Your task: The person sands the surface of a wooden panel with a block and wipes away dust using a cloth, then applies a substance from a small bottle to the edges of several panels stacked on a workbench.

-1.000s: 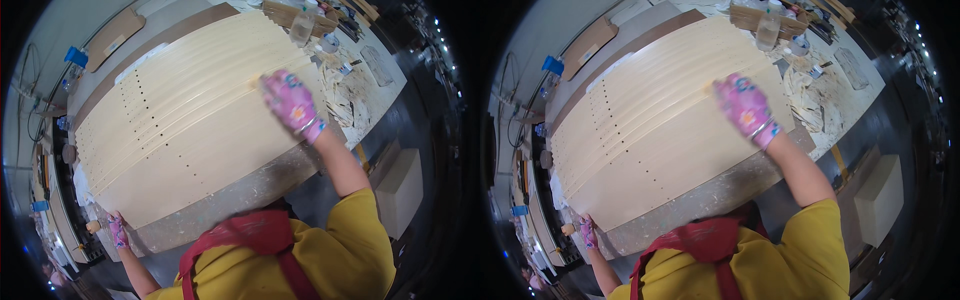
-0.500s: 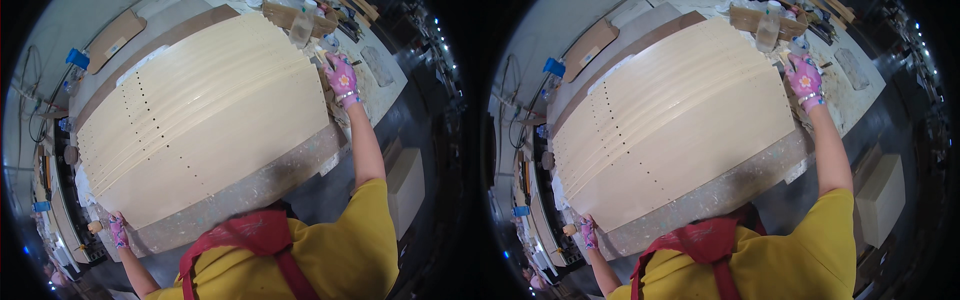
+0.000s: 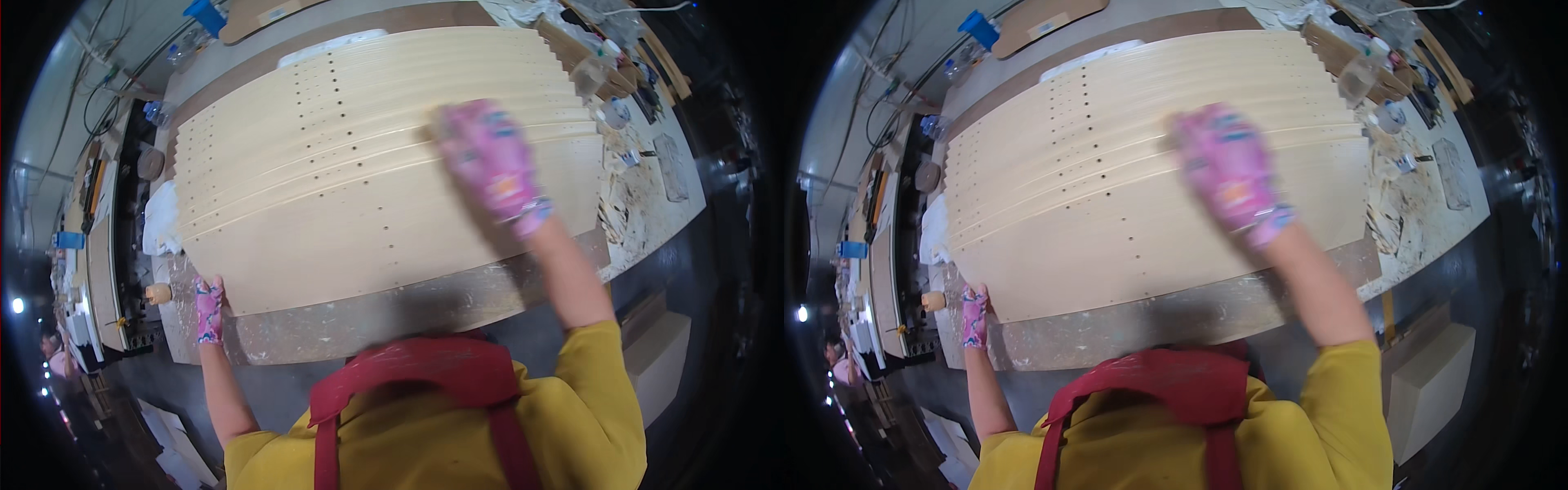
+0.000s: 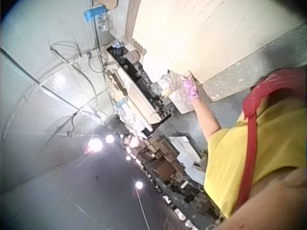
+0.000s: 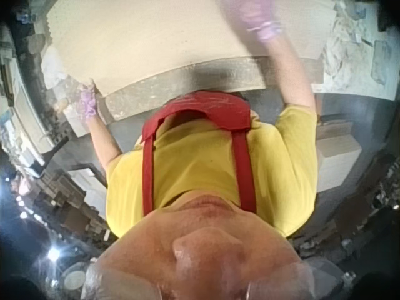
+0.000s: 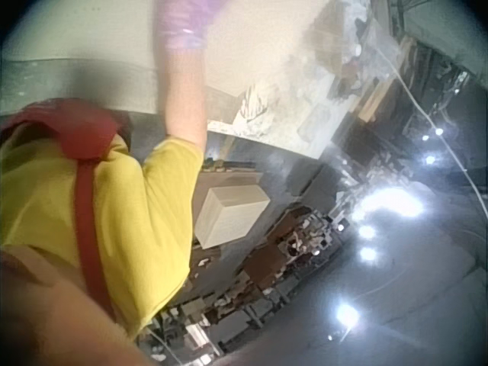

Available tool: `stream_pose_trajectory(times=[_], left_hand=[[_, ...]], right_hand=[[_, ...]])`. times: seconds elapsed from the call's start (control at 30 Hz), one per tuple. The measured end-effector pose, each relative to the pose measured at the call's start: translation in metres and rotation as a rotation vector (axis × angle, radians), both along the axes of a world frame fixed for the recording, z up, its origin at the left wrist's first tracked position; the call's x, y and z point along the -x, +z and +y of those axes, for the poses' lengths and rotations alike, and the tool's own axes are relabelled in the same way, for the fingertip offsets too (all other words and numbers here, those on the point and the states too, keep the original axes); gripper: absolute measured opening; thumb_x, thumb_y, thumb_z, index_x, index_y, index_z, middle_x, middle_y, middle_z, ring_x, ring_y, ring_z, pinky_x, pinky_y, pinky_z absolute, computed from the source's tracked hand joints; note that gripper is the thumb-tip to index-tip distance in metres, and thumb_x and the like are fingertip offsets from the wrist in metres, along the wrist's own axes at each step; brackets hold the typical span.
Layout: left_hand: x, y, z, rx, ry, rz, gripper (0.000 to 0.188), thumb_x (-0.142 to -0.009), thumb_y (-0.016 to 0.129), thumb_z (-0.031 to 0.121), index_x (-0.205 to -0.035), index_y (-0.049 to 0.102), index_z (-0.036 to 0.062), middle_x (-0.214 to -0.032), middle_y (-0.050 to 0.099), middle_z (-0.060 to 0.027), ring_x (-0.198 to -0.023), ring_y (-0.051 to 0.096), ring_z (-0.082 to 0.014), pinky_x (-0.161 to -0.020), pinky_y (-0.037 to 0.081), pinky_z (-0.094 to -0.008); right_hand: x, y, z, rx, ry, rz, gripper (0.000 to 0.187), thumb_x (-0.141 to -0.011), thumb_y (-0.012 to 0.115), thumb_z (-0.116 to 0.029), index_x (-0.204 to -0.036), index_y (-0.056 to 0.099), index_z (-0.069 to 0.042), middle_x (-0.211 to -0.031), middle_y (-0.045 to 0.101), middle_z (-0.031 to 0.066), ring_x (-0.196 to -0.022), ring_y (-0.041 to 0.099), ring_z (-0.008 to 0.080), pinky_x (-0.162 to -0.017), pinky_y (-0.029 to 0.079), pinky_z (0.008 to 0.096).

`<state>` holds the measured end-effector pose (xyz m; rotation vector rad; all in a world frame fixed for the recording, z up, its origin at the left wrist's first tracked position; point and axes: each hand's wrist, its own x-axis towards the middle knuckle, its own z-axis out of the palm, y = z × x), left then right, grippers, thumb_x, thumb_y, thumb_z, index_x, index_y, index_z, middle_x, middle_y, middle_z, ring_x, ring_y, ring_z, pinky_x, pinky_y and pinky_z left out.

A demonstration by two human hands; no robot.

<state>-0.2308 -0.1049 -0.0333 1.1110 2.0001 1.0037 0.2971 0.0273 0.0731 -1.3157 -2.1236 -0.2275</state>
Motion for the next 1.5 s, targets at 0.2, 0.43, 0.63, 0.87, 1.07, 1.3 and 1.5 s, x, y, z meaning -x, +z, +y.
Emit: stream_pose_trajectory(times=[0.2, 0.43, 0.63, 0.87, 1.07, 1.3, 1.5], left_hand=[[0.023, -0.026, 0.002, -0.043, -0.095, -0.005, 0.047, -0.093, 0.057, 0.019, -0.131, 0.041, -0.0027, -0.118, 0.056, -0.0118, -0.103, 0.052, -0.0185, -0.091, 0.042, -0.0316], [0.021, -0.029, 0.008, 0.159, 0.11, -0.032, 0.053, -0.092, 0.057, 0.008, -0.137, 0.032, -0.0027, -0.12, 0.055, -0.0121, -0.098, 0.053, -0.0185, -0.085, 0.044, -0.0251], [0.072, -0.076, 0.005, -0.06, -0.048, 0.037, 0.054, -0.092, 0.058, 0.014, -0.138, 0.033, -0.0005, -0.125, 0.053, -0.0132, -0.109, 0.051, -0.0213, -0.093, 0.041, -0.0314], [0.036, -0.017, -0.007, 0.205, 0.081, -0.102, 0.046, -0.092, 0.057, 0.019, -0.132, 0.041, 0.0029, -0.094, 0.055, -0.0014, -0.076, 0.051, -0.0104, -0.064, 0.044, -0.0262], [-0.014, 0.001, 0.004, 0.044, 0.077, 0.161, 0.038, -0.089, 0.062, 0.024, -0.118, 0.051, 0.0011, -0.098, 0.059, -0.0075, -0.083, 0.055, -0.0162, -0.072, 0.047, -0.0319], [-0.005, -0.018, 0.0, -0.123, -0.014, 0.03, 0.051, -0.089, 0.062, 0.017, -0.133, 0.042, 0.0013, -0.117, 0.059, -0.0127, -0.105, 0.056, -0.0207, -0.089, 0.044, -0.032], [-0.024, -0.002, -0.002, -0.213, 0.003, -0.11, 0.057, -0.088, 0.062, 0.014, -0.137, 0.037, -0.0001, -0.127, 0.053, -0.0136, -0.115, 0.05, -0.022, -0.098, 0.039, -0.0327]], right_hand=[[0.151, -0.011, 0.002, 0.276, 0.268, -0.024, 0.023, -0.088, 0.047, -0.02, -0.105, 0.061, -0.013, -0.094, 0.061, 0.0105, -0.088, 0.062, 0.0279, -0.077, 0.045, 0.0436], [-0.1, -0.028, 0.036, 0.172, -0.453, -0.187, 0.023, -0.087, 0.052, -0.019, -0.105, 0.065, -0.012, -0.1, 0.063, 0.0125, -0.089, 0.062, 0.0289, -0.075, 0.05, 0.0412], [-0.193, -0.024, 0.041, 0.087, -0.553, -0.092, 0.036, -0.088, 0.056, -0.031, -0.119, 0.061, -0.012, -0.113, 0.059, 0.0154, -0.099, 0.061, 0.032, -0.085, 0.049, 0.0412], [-0.268, -0.044, 0.044, 0.175, -0.683, 0.009, 0.036, -0.085, 0.06, -0.023, -0.117, 0.06, -0.009, -0.107, 0.062, 0.0166, -0.091, 0.062, 0.0314, -0.081, 0.049, 0.0407], [-0.048, -0.001, 0.04, 0.029, -0.178, 0.043, 0.035, -0.088, 0.058, -0.023, -0.118, 0.059, -0.006, -0.108, 0.06, 0.0182, -0.1, 0.058, 0.0361, -0.086, 0.047, 0.0427], [0.242, -0.002, 0.024, 0.186, 0.464, 0.185, 0.03, -0.082, 0.058, -0.021, -0.11, 0.059, -0.01, -0.098, 0.058, 0.0147, -0.088, 0.059, 0.0334, -0.077, 0.048, 0.0448], [0.203, -0.018, 0.049, 0.147, 0.3, 0.004, 0.025, -0.079, 0.056, -0.012, -0.103, 0.061, -0.011, -0.087, 0.058, 0.0156, -0.08, 0.06, 0.0346, -0.068, 0.049, 0.0445]])
